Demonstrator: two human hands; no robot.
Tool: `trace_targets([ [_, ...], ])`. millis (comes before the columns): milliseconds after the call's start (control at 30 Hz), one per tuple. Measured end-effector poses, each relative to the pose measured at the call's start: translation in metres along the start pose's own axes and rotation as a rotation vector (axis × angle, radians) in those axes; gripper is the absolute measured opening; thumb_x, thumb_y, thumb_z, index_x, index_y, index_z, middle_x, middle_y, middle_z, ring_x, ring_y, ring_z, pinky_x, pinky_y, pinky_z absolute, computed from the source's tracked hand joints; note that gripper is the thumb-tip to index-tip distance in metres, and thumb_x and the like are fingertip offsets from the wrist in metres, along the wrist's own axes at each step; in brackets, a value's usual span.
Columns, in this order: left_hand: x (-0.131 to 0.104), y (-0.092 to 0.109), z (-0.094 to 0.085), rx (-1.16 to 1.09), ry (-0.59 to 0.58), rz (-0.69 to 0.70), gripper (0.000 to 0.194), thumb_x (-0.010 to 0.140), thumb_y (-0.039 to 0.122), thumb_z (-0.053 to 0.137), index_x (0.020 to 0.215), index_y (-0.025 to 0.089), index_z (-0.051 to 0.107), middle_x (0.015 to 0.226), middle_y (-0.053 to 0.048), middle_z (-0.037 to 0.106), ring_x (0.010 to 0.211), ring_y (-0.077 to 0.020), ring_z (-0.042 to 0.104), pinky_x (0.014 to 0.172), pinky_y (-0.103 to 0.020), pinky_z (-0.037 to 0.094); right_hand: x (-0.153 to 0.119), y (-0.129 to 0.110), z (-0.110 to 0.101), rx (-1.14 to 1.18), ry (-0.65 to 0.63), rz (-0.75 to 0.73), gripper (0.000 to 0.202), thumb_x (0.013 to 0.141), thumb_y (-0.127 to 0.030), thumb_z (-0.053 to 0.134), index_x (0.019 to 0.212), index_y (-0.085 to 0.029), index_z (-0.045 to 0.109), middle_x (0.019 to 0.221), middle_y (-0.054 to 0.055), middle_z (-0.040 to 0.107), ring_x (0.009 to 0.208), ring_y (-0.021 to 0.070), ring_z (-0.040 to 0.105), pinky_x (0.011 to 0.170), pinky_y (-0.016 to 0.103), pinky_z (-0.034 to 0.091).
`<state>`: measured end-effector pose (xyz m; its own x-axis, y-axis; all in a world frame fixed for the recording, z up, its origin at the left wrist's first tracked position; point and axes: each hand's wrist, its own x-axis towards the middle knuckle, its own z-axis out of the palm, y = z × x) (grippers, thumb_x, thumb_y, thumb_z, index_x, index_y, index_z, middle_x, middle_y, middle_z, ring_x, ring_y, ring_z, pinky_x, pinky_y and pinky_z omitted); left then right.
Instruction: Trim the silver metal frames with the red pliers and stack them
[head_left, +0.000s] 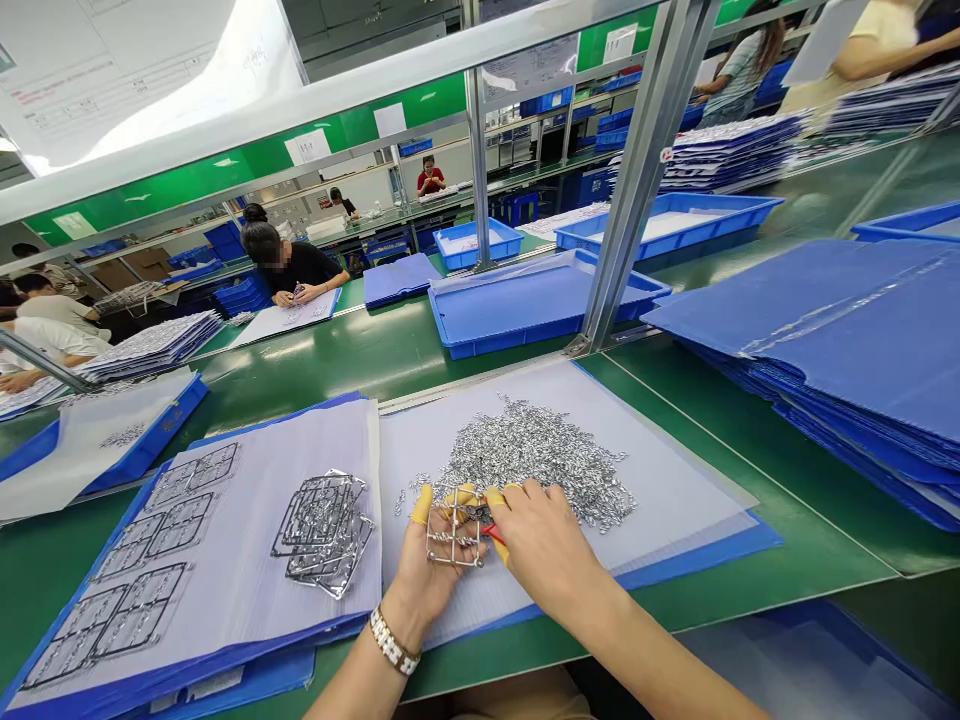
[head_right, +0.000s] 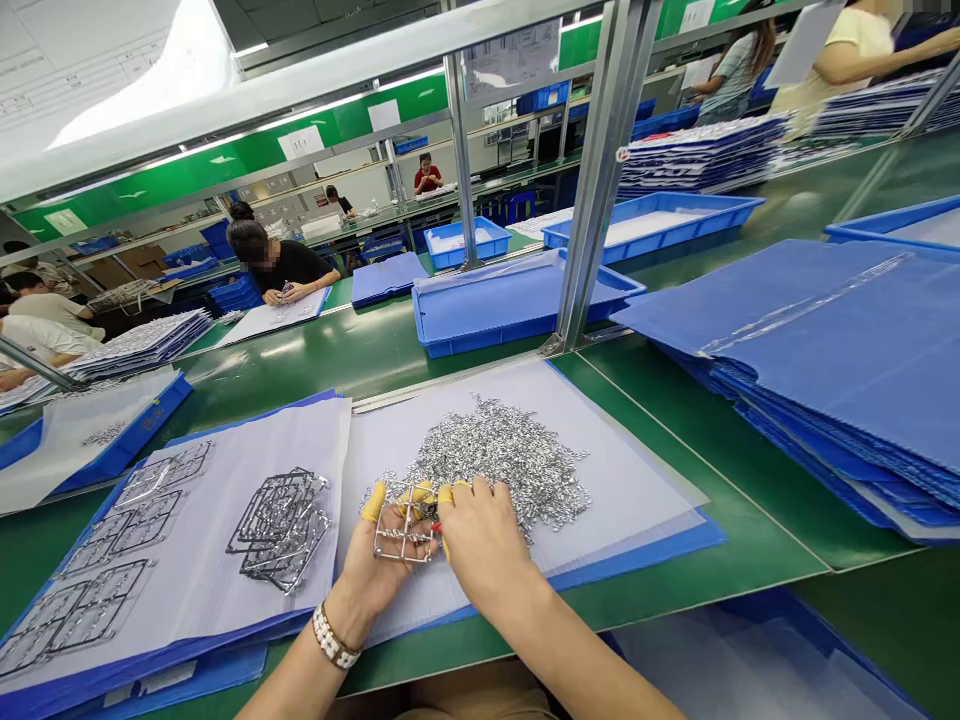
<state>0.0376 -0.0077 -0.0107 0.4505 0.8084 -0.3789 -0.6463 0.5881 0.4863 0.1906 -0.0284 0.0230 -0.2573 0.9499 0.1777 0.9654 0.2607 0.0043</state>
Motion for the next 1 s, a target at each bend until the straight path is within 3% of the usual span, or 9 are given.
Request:
trace_targets([
  [233, -0.001, 0.006, -0.001, 0.006, -0.001, 0.023, 0.049, 0.089, 0.051, 0.046, 0.101, 0.008, 0.067, 0.097, -0.012, 0.069, 0.072, -0.0187, 0.062, 0.069, -0.035, 0.05, 0.001, -0.003, -0.003, -0.022, 0.06, -0.013, 0.014, 0.08, -0.014, 0.06, 0.094, -0.019, 0.062, 0.082, 0.006, 0.064, 0.079, 0.0224, 0.056, 0.067, 0.036, 0.029],
  [367, 0.0, 0.011, 0.0, -0.032, -0.006, 0.03, 0.049, 0.088, 0.051, 0.045, 0.103, 0.009, 0.066, 0.109, -0.014, 0.067, 0.079, -0.0217, 0.064, 0.071, -0.036, 0.049, -0.007, -0.002, -0.004, 0.041, 0.108, -0.007, 0.03, 0.075, -0.024, 0.068, 0.104, -0.018, 0.06, 0.088, 0.005, 0.065, 0.083, 0.0235, 0.053, 0.069, 0.037, 0.029],
  [567, 0.005, 0.009, 0.0, -0.038, -0.049, 0.024, 0.051, 0.088, 0.053, 0.044, 0.108, 0.011, 0.064, 0.118, -0.014, 0.062, 0.082, -0.0216, 0.063, 0.071, -0.035, 0.048, -0.015, -0.007, -0.001, 0.099, 0.069, -0.036, 0.026, 0.075, -0.022, 0.067, 0.1, -0.02, 0.06, 0.087, 0.005, 0.065, 0.083, 0.0222, 0.052, 0.071, 0.036, 0.028],
  [833, 0.007, 0.005, -0.001, -0.006, -0.022, 0.035, 0.051, 0.087, 0.054, 0.045, 0.107, 0.01, 0.064, 0.107, -0.012, 0.065, 0.072, -0.0163, 0.059, 0.062, -0.029, 0.046, -0.013, -0.013, 0.002, 0.006, 0.024, -0.058, 0.02, 0.078, -0.016, 0.061, 0.098, -0.02, 0.061, 0.082, 0.006, 0.064, 0.08, 0.0232, 0.054, 0.067, 0.037, 0.029],
  [1000, 0.005, 0.008, 0.0, 0.038, 0.022, 0.06, 0.052, 0.086, 0.056, 0.046, 0.105, 0.011, 0.065, 0.117, -0.013, 0.062, 0.079, -0.0193, 0.062, 0.061, -0.029, 0.046, -0.016, -0.007, 0.005, 0.073, 0.047, -0.058, 0.02, 0.076, -0.013, 0.061, 0.095, -0.02, 0.063, 0.081, 0.005, 0.064, 0.079, 0.0231, 0.057, 0.068, 0.037, 0.035],
])
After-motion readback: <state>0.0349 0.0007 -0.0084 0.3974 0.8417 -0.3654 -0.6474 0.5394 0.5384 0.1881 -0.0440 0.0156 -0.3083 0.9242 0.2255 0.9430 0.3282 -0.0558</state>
